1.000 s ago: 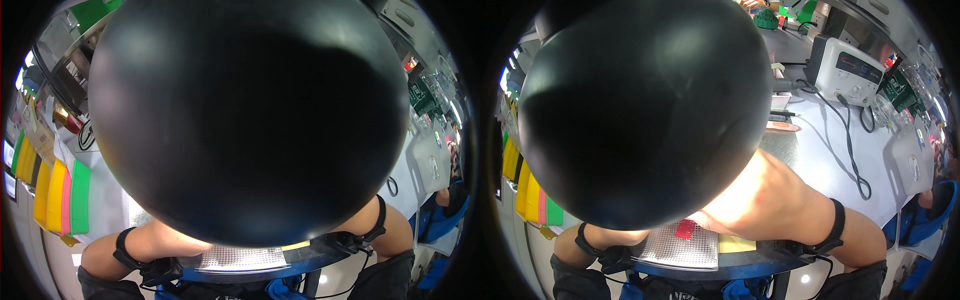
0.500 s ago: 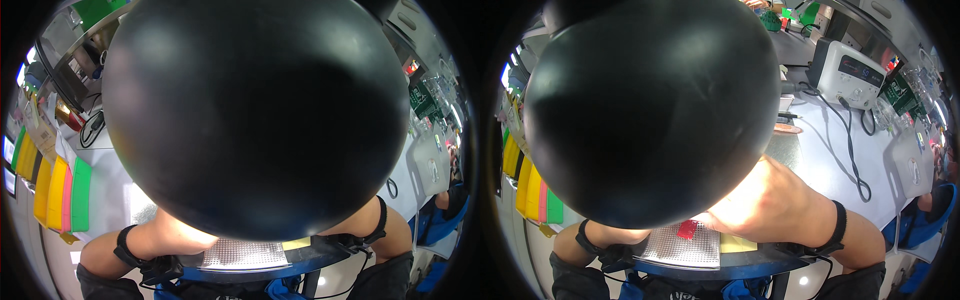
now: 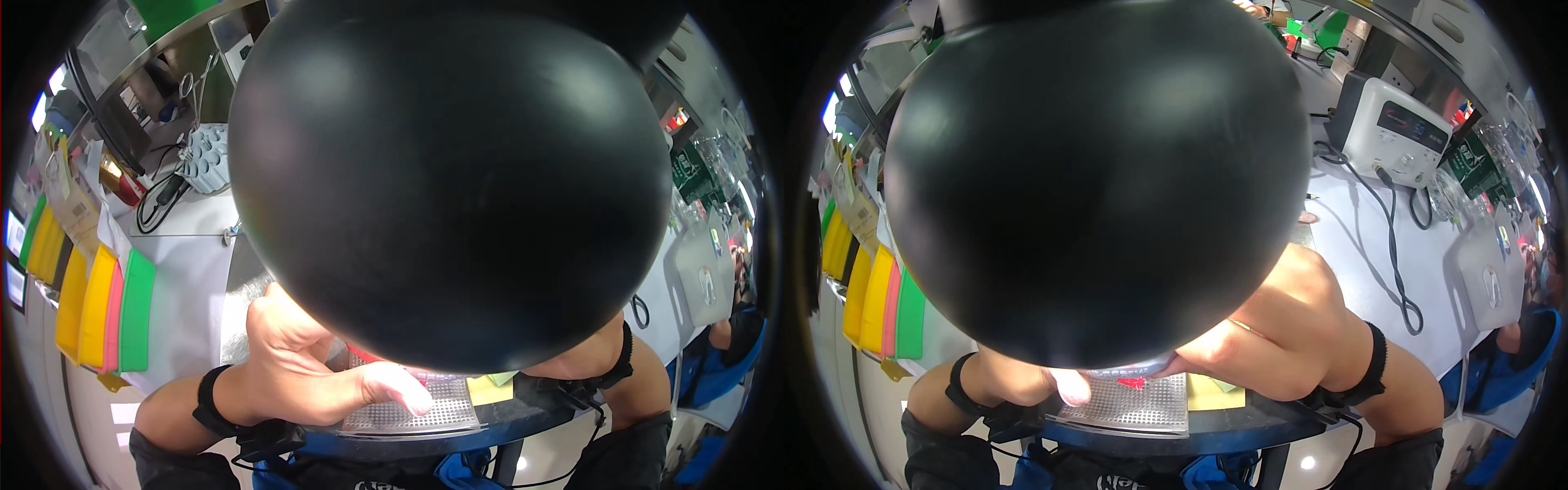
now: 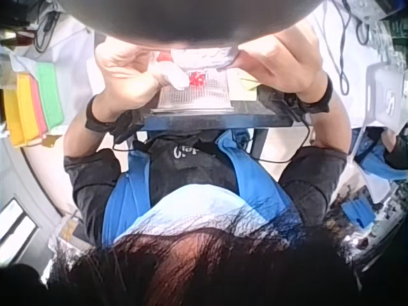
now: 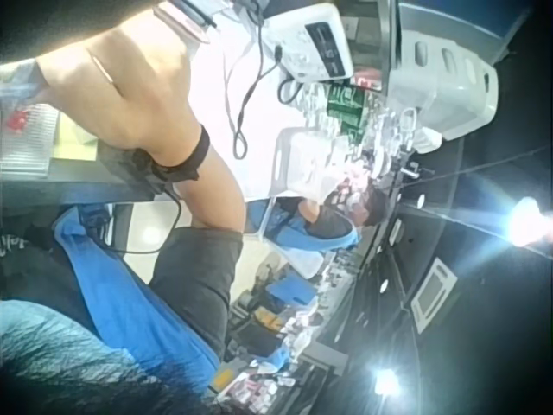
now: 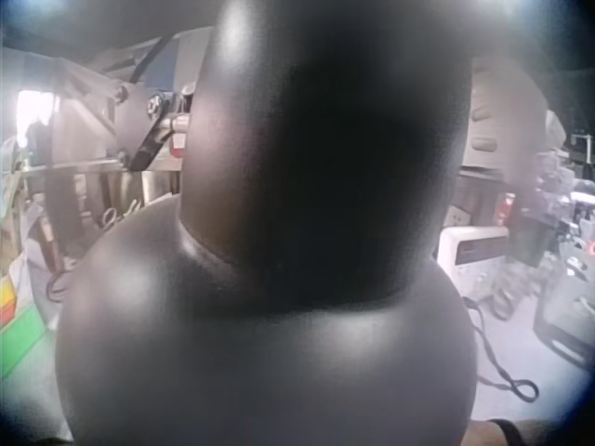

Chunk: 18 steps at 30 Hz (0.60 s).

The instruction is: Assembling small plastic components at a workbench using a lamp for focus.

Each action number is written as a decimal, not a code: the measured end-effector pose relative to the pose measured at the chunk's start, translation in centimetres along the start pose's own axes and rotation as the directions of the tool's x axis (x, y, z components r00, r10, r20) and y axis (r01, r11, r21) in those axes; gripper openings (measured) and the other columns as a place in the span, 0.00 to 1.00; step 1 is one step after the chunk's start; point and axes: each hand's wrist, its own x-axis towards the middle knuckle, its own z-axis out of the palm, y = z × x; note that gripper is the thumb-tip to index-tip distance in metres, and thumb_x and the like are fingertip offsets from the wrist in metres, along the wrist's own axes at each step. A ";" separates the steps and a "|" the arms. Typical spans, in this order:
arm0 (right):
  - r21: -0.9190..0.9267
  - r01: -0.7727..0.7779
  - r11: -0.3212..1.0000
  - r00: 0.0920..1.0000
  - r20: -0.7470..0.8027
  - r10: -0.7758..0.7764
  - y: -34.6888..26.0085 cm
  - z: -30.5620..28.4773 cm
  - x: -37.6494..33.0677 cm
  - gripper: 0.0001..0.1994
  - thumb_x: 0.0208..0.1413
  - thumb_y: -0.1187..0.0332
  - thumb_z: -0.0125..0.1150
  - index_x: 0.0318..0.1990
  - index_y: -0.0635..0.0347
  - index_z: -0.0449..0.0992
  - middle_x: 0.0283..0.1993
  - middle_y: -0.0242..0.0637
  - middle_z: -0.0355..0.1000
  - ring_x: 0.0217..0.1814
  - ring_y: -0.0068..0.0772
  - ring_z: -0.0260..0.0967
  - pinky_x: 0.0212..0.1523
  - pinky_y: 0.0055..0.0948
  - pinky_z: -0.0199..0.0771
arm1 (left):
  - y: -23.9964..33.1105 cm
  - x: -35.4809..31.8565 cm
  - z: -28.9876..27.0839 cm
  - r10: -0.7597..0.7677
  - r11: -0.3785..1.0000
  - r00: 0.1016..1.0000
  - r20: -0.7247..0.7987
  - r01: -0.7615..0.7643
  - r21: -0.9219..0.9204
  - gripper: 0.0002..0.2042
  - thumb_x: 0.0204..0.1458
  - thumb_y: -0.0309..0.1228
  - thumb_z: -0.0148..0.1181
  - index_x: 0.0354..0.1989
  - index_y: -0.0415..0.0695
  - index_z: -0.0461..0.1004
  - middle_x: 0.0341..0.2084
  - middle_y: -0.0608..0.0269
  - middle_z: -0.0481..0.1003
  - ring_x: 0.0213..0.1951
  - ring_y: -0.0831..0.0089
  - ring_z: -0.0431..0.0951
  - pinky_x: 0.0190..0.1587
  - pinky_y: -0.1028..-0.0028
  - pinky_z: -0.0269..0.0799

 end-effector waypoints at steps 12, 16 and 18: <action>0.026 -0.211 0.977 0.976 -0.053 0.212 -1.9 0.2 0.7 0.10 0.39 0.70 0.73 0.33 0.56 0.85 0.38 0.37 0.81 0.40 0.42 0.81 0.40 0.39 0.82 | 0.1 -0.3 0.1 0.070 0.997 0.998 0.006 -0.070 0.040 0.15 0.43 0.29 0.81 0.36 0.34 0.86 0.34 0.52 0.86 0.36 0.67 0.86 0.43 0.73 0.80; -0.005 -0.207 0.978 0.973 0.107 0.207 -1.7 -1.7 0.9 0.11 0.38 0.71 0.72 0.34 0.55 0.85 0.38 0.36 0.81 0.40 0.41 0.81 0.42 0.40 0.80 | 0.2 -0.3 0.2 0.053 0.997 0.999 -0.006 -0.052 0.056 0.14 0.43 0.29 0.81 0.35 0.34 0.86 0.34 0.52 0.85 0.36 0.67 0.86 0.43 0.72 0.79; -0.010 -0.137 0.991 0.985 0.106 0.137 -0.5 -1.2 0.5 0.11 0.38 0.71 0.71 0.34 0.54 0.85 0.37 0.36 0.81 0.41 0.41 0.81 0.43 0.39 0.80 | 0.2 -0.1 0.3 0.047 0.997 0.999 -0.009 -0.046 0.055 0.14 0.43 0.29 0.81 0.35 0.34 0.86 0.33 0.52 0.85 0.36 0.67 0.86 0.43 0.72 0.79</action>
